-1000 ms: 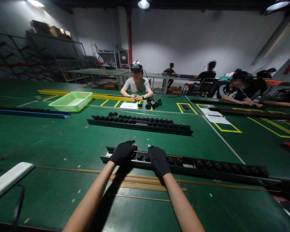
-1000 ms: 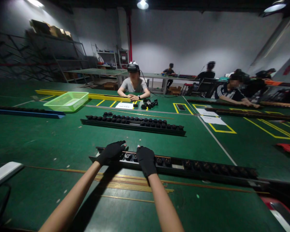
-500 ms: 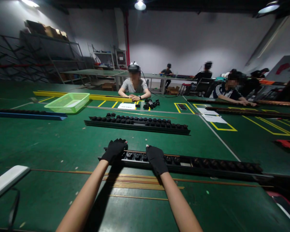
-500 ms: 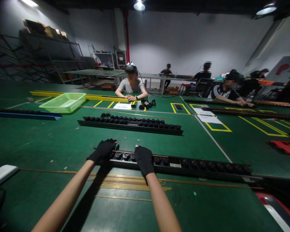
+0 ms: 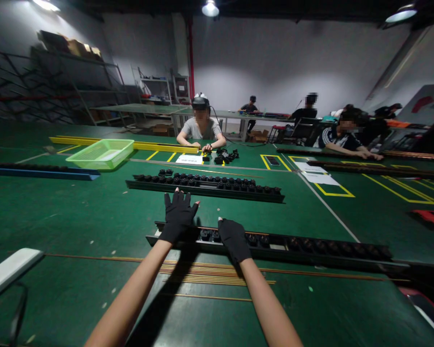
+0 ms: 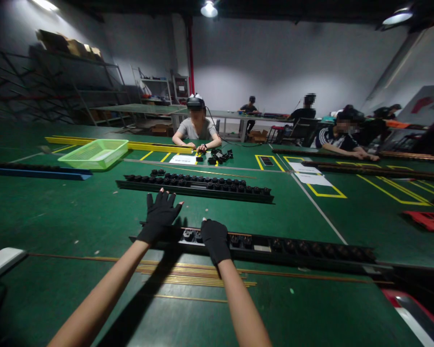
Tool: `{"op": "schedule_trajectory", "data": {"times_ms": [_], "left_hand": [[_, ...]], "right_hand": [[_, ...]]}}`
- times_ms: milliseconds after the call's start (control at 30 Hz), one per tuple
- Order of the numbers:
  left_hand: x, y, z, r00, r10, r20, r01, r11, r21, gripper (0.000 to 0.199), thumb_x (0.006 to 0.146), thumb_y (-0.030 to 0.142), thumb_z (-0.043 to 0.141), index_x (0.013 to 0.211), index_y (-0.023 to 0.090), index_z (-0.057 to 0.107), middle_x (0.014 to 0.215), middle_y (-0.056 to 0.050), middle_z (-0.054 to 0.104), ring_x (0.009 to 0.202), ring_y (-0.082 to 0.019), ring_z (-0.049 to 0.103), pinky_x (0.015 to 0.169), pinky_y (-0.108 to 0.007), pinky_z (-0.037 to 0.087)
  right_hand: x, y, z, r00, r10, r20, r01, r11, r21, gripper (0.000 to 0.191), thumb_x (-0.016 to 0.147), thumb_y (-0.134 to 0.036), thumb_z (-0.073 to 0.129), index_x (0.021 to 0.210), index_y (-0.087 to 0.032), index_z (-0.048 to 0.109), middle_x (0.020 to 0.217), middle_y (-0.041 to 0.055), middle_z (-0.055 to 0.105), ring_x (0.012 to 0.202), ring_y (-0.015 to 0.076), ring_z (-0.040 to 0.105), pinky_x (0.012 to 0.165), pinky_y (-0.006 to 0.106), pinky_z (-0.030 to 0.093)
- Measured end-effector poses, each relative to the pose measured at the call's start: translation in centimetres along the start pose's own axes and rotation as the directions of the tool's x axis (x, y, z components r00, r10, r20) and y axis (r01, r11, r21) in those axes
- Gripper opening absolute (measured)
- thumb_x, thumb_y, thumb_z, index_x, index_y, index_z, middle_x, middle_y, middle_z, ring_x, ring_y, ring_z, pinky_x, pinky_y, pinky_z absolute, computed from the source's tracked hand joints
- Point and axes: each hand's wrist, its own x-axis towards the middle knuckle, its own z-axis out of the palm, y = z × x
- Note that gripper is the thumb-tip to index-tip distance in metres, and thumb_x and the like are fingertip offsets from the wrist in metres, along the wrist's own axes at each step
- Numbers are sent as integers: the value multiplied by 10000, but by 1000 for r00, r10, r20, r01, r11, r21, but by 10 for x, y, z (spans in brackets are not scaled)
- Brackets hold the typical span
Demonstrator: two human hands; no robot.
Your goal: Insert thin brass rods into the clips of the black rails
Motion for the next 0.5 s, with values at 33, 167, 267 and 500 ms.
{"op": "schedule_trajectory", "data": {"times_ms": [33, 167, 267, 500], "left_hand": [[-2, 8, 1, 999, 49, 14, -49, 999, -11, 427, 996, 337, 417, 1361, 225, 608, 1510, -162, 498, 1473, -423, 279, 1153, -716, 116], [-14, 23, 10, 936, 250, 246, -235, 968, -87, 450, 945, 220, 486, 1381, 289, 572, 1345, -152, 633, 1266, -383, 531, 1010, -627, 399], [-17, 20, 13, 917, 274, 290, -252, 961, -111, 405, 978, 240, 426, 1348, 269, 589, 1204, -152, 691, 1081, -306, 634, 901, -487, 490], [-13, 25, 12, 926, 230, 300, -212, 973, -94, 257, 919, 249, 542, 1110, 219, 710, 1078, -149, 730, 1069, -343, 643, 995, -658, 399]], "right_hand": [[0, 0, 1, 1000, -3, 1, 3, 1000, 2, 386, 1046, -212, 378, 982, -133, 750, 984, 160, 768, 927, 250, 742, 753, 298, 510], [-1, 1, 2, 1000, -17, -1, 17, 1000, 0, 405, 1056, -212, 346, 1016, -150, 745, 1007, 145, 767, 942, 251, 736, 778, 318, 509], [-3, 1, 1, 1000, -15, -12, 15, 1000, -4, 400, 1056, -213, 354, 1006, -143, 745, 994, 150, 766, 936, 241, 734, 786, 306, 501], [0, 1, 5, 1000, -11, -16, 10, 1000, -15, 421, 1056, -213, 342, 967, -138, 746, 982, 162, 763, 925, 245, 736, 779, 304, 498]]}}
